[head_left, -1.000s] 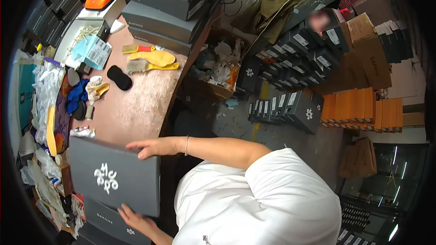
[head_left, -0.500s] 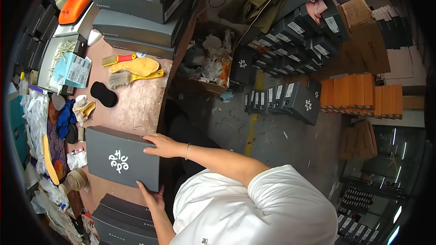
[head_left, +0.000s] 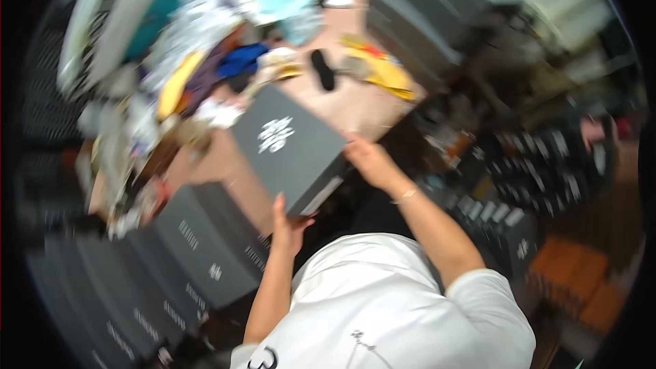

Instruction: Inspecting, cleaning with a cloth, and packaging high-heeled shoes into boxes with protective bags and labels.

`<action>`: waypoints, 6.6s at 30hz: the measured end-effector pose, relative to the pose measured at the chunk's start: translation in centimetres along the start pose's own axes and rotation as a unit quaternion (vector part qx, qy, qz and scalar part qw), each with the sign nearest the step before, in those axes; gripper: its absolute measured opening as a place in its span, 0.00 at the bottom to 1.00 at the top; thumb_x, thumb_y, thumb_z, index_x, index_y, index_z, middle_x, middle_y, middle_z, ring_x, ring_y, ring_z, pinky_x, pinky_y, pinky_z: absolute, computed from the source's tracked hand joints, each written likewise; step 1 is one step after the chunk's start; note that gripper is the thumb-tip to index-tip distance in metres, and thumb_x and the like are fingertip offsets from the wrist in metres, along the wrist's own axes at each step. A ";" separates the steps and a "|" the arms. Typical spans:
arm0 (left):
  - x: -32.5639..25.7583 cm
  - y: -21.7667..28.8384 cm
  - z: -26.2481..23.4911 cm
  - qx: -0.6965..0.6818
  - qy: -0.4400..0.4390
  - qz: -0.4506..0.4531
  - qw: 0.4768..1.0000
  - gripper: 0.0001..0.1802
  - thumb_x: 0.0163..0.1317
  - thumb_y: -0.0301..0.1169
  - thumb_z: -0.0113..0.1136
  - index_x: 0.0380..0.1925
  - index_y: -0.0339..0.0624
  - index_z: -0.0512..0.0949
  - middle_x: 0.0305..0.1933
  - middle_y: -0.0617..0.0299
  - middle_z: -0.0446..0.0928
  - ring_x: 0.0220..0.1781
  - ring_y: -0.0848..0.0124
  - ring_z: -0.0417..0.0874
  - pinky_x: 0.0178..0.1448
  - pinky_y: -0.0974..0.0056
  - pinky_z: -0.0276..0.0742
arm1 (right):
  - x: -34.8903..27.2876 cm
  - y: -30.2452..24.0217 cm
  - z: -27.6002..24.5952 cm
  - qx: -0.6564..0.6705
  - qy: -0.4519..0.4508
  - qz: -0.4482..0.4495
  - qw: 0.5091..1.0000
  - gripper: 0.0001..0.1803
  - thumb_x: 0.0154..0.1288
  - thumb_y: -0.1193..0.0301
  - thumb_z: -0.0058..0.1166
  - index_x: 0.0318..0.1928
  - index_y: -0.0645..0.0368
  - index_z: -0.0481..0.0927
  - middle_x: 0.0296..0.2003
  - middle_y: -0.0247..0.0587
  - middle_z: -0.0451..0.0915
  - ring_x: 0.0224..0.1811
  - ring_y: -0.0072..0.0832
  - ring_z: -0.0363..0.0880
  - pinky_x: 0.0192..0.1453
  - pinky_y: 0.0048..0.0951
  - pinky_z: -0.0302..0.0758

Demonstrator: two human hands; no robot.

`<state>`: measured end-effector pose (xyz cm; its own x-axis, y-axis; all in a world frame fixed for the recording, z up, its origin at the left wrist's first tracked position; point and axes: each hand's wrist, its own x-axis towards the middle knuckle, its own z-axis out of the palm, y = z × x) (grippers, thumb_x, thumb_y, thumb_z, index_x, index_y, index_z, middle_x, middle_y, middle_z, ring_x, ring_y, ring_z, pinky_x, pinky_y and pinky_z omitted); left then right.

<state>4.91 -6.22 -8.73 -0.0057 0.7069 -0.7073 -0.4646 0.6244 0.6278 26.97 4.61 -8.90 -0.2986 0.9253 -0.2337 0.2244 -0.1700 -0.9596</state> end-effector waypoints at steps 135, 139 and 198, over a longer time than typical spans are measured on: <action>19.5 39.3 4.1 0.604 0.134 0.270 0.738 0.32 0.54 0.58 0.59 0.31 0.32 0.81 0.25 0.50 0.78 0.28 0.63 0.79 0.34 0.59 0.72 | 33.9 -13.8 -13.0 0.209 0.074 -0.277 0.935 0.06 0.70 0.73 0.49 0.42 0.63 0.74 0.36 0.33 0.76 0.37 0.17 0.72 0.44 0.19 0.71; 6.4 34.3 -1.2 0.456 0.169 0.367 0.793 0.24 0.63 0.48 0.54 0.46 0.37 0.79 0.40 0.51 0.80 0.40 0.65 0.80 0.41 0.62 0.75 | 28.6 -11.9 -11.3 0.252 -0.011 -0.214 0.944 0.05 0.69 0.73 0.51 0.41 0.61 0.73 0.34 0.31 0.75 0.35 0.16 0.74 0.40 0.19 0.73; -0.2 14.9 -1.4 0.310 0.160 0.436 0.830 0.41 0.44 0.45 0.71 0.59 0.49 0.66 0.71 0.40 0.47 0.70 0.42 0.51 0.70 0.44 0.53 | 13.6 -23.7 0.6 -0.249 -0.283 -0.137 0.916 0.13 0.49 0.71 0.71 0.30 0.62 0.78 0.26 0.36 0.78 0.24 0.21 0.71 0.27 0.21 0.67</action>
<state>-3.24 2.51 0.35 -0.3816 0.9170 0.1164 0.3836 0.0425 0.9225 17.05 21.01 10.60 -0.8086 0.5619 -0.1745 0.4228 0.3487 -0.8364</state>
